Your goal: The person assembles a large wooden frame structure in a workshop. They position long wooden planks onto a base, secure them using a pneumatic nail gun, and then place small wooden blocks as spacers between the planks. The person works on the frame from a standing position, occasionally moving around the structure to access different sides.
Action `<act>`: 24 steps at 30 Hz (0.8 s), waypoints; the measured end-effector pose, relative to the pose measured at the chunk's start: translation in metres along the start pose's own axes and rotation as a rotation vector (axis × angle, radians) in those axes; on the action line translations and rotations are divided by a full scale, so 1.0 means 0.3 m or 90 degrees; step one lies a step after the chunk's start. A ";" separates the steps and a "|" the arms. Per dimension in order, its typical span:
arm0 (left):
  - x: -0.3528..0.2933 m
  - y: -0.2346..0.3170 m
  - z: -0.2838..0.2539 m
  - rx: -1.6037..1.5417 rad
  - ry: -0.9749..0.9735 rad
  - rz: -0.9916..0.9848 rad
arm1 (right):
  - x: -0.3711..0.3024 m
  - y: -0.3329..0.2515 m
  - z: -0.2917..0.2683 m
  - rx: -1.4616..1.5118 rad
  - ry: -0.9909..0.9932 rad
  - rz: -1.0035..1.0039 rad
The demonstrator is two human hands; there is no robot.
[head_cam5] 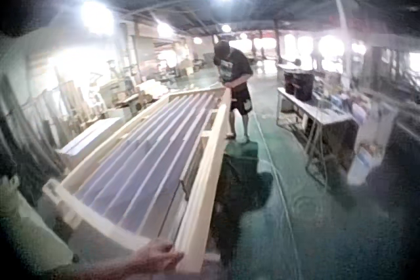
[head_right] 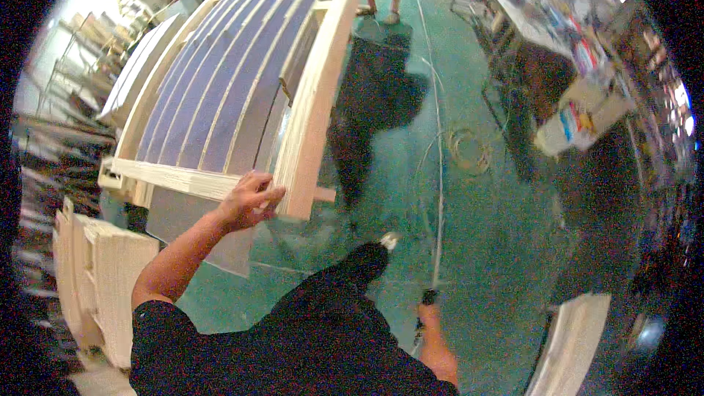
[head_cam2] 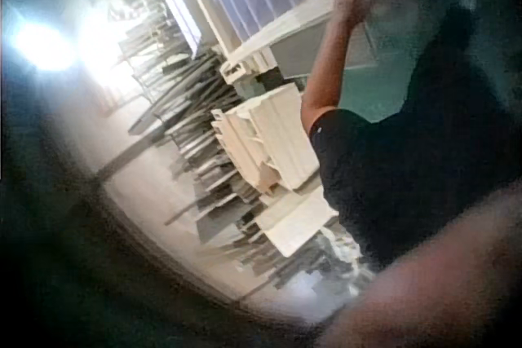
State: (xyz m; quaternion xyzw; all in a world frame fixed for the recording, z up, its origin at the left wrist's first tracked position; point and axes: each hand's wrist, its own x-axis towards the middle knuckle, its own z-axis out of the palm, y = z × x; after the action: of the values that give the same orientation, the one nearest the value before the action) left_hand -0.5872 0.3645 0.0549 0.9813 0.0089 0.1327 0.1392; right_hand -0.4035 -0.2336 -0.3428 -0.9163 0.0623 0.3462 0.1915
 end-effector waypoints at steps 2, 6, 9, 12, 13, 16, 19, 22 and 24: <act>-0.031 0.009 -0.039 0.004 -0.058 -0.021 | -0.152 0.088 0.027 0.060 -0.055 0.024; -0.084 0.009 -0.041 0.127 -0.081 -0.029 | -0.491 0.358 0.150 0.269 -0.038 0.178; -0.060 -0.019 -0.038 0.068 -0.101 -0.021 | -0.697 0.743 0.331 0.339 0.040 0.124; -0.061 -0.013 -0.043 0.057 -0.101 -0.015 | -0.863 0.831 0.432 0.403 -0.043 0.155; -0.082 -0.020 -0.050 0.056 -0.087 -0.013 | -0.924 0.850 0.440 0.386 -0.055 0.079; -0.078 -0.011 -0.061 0.075 -0.090 0.005 | -1.017 0.757 0.437 0.187 -0.064 -0.041; -0.095 -0.030 -0.053 0.078 -0.057 0.033 | -1.035 0.713 0.467 -0.052 0.005 -0.163; -0.085 -0.050 -0.024 0.079 -0.063 0.037 | -0.949 0.651 0.539 0.258 0.036 0.021; -0.063 -0.063 0.005 0.049 -0.029 0.057 | -0.882 0.607 0.602 0.524 0.124 0.117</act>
State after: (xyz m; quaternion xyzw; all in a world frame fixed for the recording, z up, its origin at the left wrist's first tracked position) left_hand -0.6046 0.3811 0.0434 0.9881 -0.0328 0.1161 0.0952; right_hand -0.7578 -0.3346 -0.3486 -0.7825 0.2942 0.2197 0.5028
